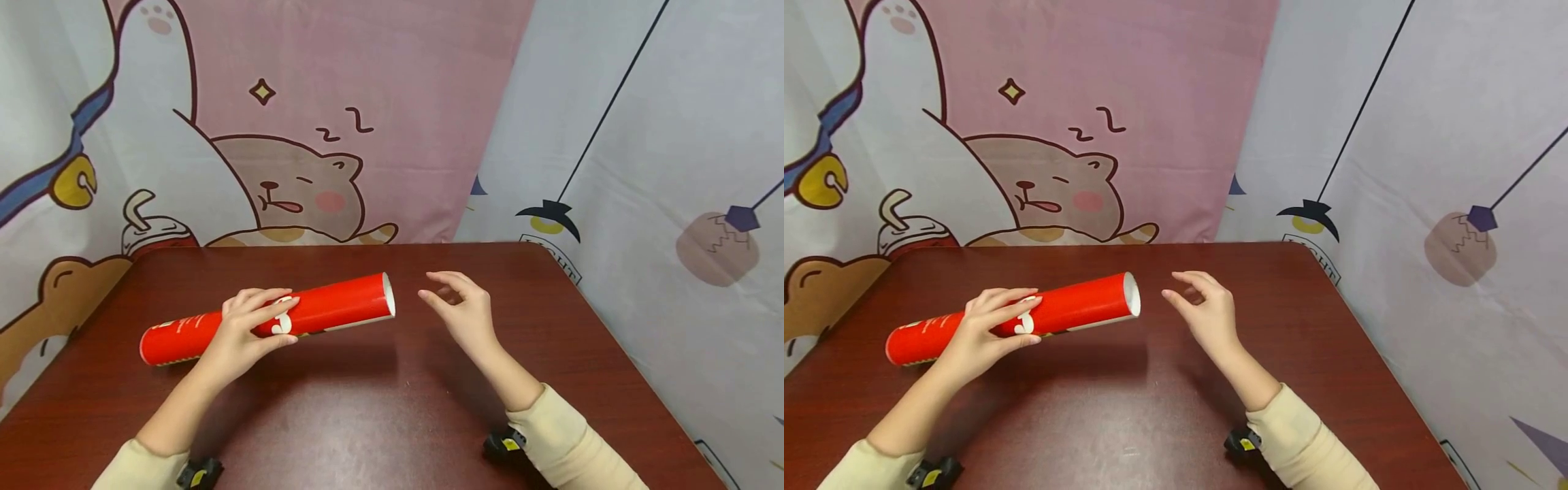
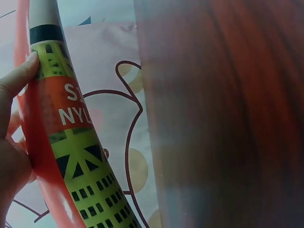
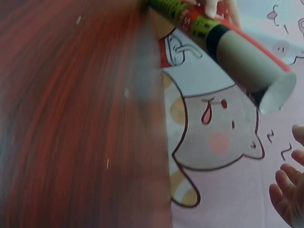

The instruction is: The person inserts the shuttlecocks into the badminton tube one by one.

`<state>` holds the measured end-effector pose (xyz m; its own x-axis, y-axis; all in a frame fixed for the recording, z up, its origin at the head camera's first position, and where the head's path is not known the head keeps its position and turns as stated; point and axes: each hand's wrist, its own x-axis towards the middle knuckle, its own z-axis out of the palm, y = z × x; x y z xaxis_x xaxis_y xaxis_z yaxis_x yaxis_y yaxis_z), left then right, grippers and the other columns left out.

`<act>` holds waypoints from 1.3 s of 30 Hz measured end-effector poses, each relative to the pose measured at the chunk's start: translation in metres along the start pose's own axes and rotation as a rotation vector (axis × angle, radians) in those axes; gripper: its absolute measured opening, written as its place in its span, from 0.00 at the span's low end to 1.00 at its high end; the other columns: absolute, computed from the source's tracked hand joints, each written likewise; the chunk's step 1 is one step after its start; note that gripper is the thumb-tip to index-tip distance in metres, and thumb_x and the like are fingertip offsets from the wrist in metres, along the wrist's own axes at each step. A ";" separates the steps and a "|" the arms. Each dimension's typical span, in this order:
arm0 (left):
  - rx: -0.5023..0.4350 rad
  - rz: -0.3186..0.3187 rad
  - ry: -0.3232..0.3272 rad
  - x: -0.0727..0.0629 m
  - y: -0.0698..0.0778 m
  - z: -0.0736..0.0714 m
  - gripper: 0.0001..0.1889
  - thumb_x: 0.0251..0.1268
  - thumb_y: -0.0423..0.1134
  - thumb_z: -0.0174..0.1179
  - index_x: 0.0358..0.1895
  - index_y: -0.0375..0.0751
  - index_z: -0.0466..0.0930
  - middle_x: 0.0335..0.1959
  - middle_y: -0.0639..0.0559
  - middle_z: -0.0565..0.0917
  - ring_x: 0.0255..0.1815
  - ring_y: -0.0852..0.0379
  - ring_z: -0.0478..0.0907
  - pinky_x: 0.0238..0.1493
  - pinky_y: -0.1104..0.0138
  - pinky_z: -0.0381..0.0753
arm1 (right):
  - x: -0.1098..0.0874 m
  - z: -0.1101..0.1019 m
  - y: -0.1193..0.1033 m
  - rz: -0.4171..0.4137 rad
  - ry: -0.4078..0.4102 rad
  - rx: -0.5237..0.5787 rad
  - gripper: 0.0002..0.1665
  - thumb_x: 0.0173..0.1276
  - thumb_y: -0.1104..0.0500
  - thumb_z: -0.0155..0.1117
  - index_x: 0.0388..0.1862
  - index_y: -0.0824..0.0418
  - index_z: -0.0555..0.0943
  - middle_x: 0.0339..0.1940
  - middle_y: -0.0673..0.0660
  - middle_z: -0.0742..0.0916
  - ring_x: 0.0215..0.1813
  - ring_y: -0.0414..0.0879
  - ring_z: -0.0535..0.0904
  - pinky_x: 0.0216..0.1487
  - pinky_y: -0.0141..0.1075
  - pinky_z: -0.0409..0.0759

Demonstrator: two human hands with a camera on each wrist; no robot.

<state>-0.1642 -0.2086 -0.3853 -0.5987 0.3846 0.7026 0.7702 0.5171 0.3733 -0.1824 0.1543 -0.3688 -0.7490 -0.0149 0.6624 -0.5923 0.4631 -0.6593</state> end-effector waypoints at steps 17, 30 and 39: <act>0.107 -0.098 -0.086 0.012 -0.019 0.016 0.34 0.36 0.38 0.80 0.57 0.47 0.82 0.54 0.47 0.79 0.51 0.50 0.68 0.44 0.51 0.55 | -0.001 -0.050 0.051 0.026 -0.063 -0.346 0.26 0.56 0.50 0.75 0.53 0.57 0.83 0.53 0.53 0.83 0.55 0.52 0.77 0.49 0.49 0.73; 0.201 -0.151 -0.157 0.011 -0.032 0.028 0.34 0.37 0.40 0.80 0.56 0.47 0.82 0.52 0.44 0.80 0.49 0.47 0.69 0.43 0.50 0.56 | -0.003 -0.069 0.078 0.026 -0.127 -0.459 0.32 0.55 0.46 0.74 0.57 0.57 0.80 0.58 0.57 0.79 0.59 0.57 0.71 0.52 0.55 0.69; 0.239 -0.199 -0.236 0.006 -0.034 0.033 0.33 0.39 0.42 0.79 0.57 0.48 0.82 0.52 0.45 0.80 0.51 0.46 0.69 0.44 0.50 0.57 | -0.007 -0.076 0.086 0.037 -0.170 -0.484 0.33 0.56 0.45 0.73 0.59 0.58 0.79 0.59 0.60 0.79 0.58 0.60 0.71 0.55 0.59 0.64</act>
<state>-0.2016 -0.1990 -0.4136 -0.7868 0.4097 0.4616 0.5778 0.7521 0.3172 -0.2058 0.2616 -0.4037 -0.8285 -0.1163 0.5477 -0.3895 0.8225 -0.4145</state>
